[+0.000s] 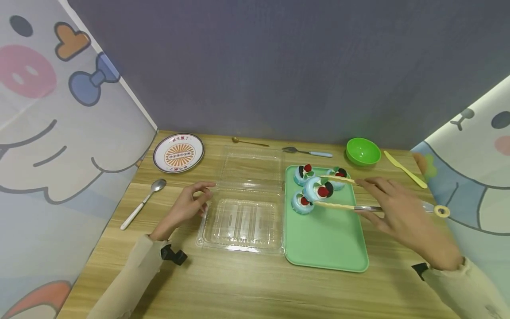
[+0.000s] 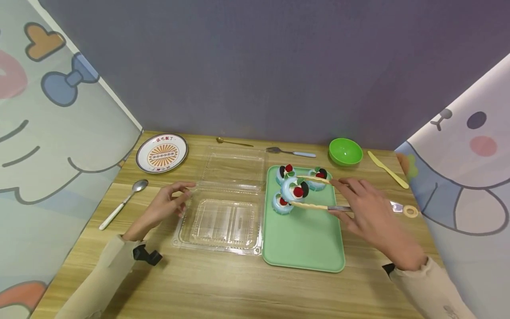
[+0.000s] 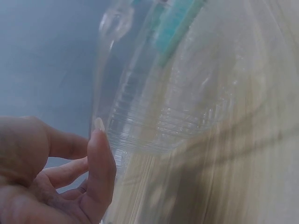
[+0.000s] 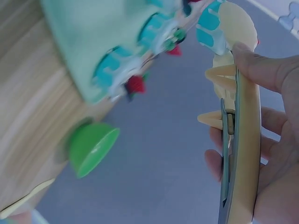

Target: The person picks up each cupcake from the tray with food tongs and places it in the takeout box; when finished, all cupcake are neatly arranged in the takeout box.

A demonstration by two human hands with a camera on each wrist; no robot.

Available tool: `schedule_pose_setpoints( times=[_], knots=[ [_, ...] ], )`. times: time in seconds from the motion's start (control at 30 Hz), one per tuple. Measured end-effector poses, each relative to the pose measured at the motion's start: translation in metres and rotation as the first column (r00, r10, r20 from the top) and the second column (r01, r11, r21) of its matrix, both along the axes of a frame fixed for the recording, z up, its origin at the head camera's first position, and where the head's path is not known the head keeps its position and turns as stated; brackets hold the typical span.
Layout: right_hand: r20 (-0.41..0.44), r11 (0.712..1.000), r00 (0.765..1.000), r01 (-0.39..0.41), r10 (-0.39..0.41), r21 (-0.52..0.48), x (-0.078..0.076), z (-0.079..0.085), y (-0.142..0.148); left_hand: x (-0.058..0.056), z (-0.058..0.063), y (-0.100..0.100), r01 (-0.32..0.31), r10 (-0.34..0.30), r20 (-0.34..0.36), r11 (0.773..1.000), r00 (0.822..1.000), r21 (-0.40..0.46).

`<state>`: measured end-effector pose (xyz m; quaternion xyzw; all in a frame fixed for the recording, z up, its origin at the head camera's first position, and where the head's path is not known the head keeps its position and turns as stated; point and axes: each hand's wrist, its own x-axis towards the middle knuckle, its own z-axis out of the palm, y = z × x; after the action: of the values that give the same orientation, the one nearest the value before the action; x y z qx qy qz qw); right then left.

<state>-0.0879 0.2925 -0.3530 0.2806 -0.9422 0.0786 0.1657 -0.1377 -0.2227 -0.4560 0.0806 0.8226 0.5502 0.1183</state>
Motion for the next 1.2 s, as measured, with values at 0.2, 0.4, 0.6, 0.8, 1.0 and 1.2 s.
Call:
schedule_pose_setpoints(
  times=[0.2,0.4,0.6,0.8,1.0,1.2],
  knots=[
    [-0.025,0.995,0.995,-0.096,0.097,0.030,-0.007,0.001,-0.034,0.001,-0.001,-0.002,-0.017,0.017,0.019,1.000,1.000,0.004],
    [-0.035,0.979,0.979,-0.197,0.198,0.045,-0.018,-0.001,-0.071,0.000,0.001,-0.001,-0.019,0.019,0.038,1.000,0.999,0.013],
    [-0.014,0.963,0.966,-0.258,0.260,0.076,-0.024,-0.006,-0.107,-0.001,0.004,0.001,-0.027,0.026,0.058,1.000,0.998,0.016],
    [-0.015,0.944,0.953,-0.299,0.303,0.138,-0.031,-0.020,-0.144,-0.002,0.006,0.001,-0.036,0.035,0.050,0.999,0.998,0.012],
    [-0.006,0.932,0.949,-0.307,0.314,0.192,-0.041,-0.036,-0.176,-0.001,0.007,0.003,-0.044,0.044,0.039,0.999,0.998,0.001],
    [0.006,0.918,0.945,-0.320,0.328,0.233,-0.048,-0.047,-0.193,0.001,0.004,0.006,-0.042,0.041,0.043,0.999,0.998,0.002]
  ],
)
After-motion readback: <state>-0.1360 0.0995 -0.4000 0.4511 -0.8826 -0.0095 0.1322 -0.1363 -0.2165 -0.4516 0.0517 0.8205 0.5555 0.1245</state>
